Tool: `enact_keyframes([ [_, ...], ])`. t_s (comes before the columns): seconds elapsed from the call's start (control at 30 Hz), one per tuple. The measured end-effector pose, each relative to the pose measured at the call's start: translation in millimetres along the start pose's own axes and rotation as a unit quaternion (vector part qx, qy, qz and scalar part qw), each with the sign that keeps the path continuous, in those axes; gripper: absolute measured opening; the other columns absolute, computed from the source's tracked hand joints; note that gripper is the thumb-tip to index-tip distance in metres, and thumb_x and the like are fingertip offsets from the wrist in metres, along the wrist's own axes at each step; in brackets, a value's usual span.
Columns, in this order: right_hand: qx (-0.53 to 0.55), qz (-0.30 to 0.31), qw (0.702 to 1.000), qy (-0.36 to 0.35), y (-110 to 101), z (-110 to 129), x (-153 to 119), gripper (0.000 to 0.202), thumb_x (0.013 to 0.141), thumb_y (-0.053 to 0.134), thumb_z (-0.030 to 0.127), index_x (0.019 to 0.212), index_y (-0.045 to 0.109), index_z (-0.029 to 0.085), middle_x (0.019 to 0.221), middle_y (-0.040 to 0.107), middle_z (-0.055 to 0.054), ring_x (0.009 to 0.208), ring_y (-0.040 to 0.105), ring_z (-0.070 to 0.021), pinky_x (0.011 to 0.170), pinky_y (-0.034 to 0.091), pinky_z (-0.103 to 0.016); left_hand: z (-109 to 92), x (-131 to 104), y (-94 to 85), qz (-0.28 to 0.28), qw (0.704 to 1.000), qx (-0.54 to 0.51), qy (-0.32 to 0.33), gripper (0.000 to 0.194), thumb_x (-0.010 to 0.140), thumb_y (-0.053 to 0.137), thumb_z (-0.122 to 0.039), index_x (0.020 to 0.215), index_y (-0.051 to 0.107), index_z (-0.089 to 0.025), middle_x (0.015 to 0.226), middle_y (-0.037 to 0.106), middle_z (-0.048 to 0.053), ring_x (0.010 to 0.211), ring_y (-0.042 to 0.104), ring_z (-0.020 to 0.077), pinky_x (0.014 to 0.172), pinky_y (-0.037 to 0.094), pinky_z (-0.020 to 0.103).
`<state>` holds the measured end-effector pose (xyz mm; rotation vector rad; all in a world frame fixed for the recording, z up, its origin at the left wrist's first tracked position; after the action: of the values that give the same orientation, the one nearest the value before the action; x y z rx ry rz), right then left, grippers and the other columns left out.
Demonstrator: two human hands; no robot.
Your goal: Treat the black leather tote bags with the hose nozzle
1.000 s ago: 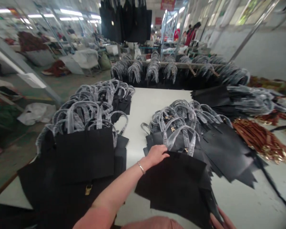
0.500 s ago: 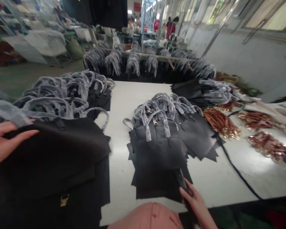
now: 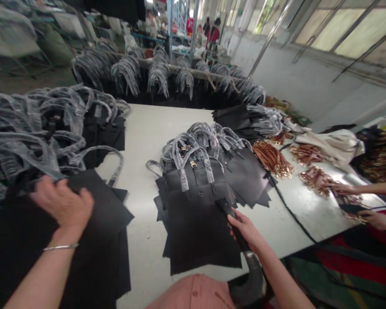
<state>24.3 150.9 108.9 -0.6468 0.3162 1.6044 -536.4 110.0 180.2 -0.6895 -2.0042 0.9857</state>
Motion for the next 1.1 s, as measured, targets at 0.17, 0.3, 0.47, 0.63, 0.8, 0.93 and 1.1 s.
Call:
enact_keyframes([
  [0.17,0.013,0.026,1.0,0.012,2.3,28.1,41.0,0.047,0.081,0.066,0.04,0.121,0.052,0.02,0.061,0.059,0.003,0.041,0.054,-0.0113,0.034,0.04,-0.019,-161.6,-87.0,116.7,0.108,0.949,-0.194,0.223,0.026,0.091,0.042,-0.024,0.116,0.046,-0.019,0.127,0.051,0.011,0.122,0.048,0.025,0.104,0.043,0.045],
  [0.3,0.02,0.042,0.998,0.03,10.7,34.6,66.5,0.044,0.083,0.065,0.04,0.117,0.051,0.016,0.059,0.06,0.002,0.039,0.054,-0.0127,0.031,0.041,-0.02,-234.2,-144.5,166.5,0.19,0.914,-0.198,0.3,0.029,0.091,0.045,-0.022,0.118,0.052,-0.018,0.128,0.054,0.01,0.119,0.051,0.0233,0.102,0.045,0.042],
  [0.47,0.045,0.03,0.998,0.009,12.3,39.9,83.5,0.041,0.086,0.062,0.042,0.118,0.049,0.021,0.059,0.058,0.004,0.04,0.054,-0.0106,0.033,0.042,-0.018,-234.0,-154.8,184.1,0.208,0.91,-0.166,0.318,0.03,0.092,0.041,-0.018,0.117,0.058,-0.017,0.129,0.056,0.011,0.118,0.051,0.0247,0.101,0.044,0.044],
  [0.63,0.048,0.046,0.997,0.034,10.2,30.0,77.2,0.037,0.082,0.067,0.041,0.107,0.055,0.018,0.059,0.061,0.001,0.04,0.055,-0.0121,0.032,0.042,-0.019,-231.3,-154.5,187.2,0.211,0.905,-0.141,0.341,0.034,0.091,0.039,-0.014,0.119,0.058,-0.02,0.131,0.056,0.01,0.119,0.05,0.0254,0.099,0.044,0.045],
  [0.8,0.054,-0.003,0.999,0.001,4.5,40.6,85.0,0.044,0.085,0.064,0.04,0.122,0.049,0.021,0.06,0.058,0.004,0.04,0.054,-0.0103,0.034,0.043,-0.018,-236.8,-157.7,187.4,0.223,0.899,-0.122,0.358,0.035,0.089,0.04,-0.012,0.118,0.058,-0.019,0.131,0.055,0.009,0.119,0.049,0.0266,0.1,0.042,0.044],
  [0.93,0.045,-0.003,0.999,0.003,-4.3,37.7,73.3,0.045,0.085,0.064,0.039,0.124,0.051,0.021,0.061,0.059,0.003,0.041,0.054,-0.0102,0.033,0.041,-0.018,-225.9,-168.2,185.0,0.228,0.895,-0.115,0.365,0.037,0.088,0.04,-0.011,0.119,0.058,-0.021,0.133,0.054,0.008,0.119,0.049,0.0267,0.1,0.043,0.044],
  [1.1,0.028,0.024,0.999,0.033,-2.7,23.7,58.9,0.047,0.083,0.066,0.038,0.123,0.053,0.018,0.06,0.059,0.003,0.039,0.054,-0.0101,0.032,0.039,-0.017,-215.5,-188.6,172.4,0.23,0.891,-0.108,0.376,0.035,0.086,0.043,-0.01,0.115,0.06,-0.021,0.13,0.055,0.01,0.116,0.051,0.0275,0.097,0.044,0.045],
])
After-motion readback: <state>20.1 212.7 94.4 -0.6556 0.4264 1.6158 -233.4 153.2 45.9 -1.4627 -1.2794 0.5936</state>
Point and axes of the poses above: each hand's wrist, its own x-axis towards the middle knuckle, its own y-axis out of the palm, z = x × y, the point moved 8 cm from there along x, towards the middle knuckle
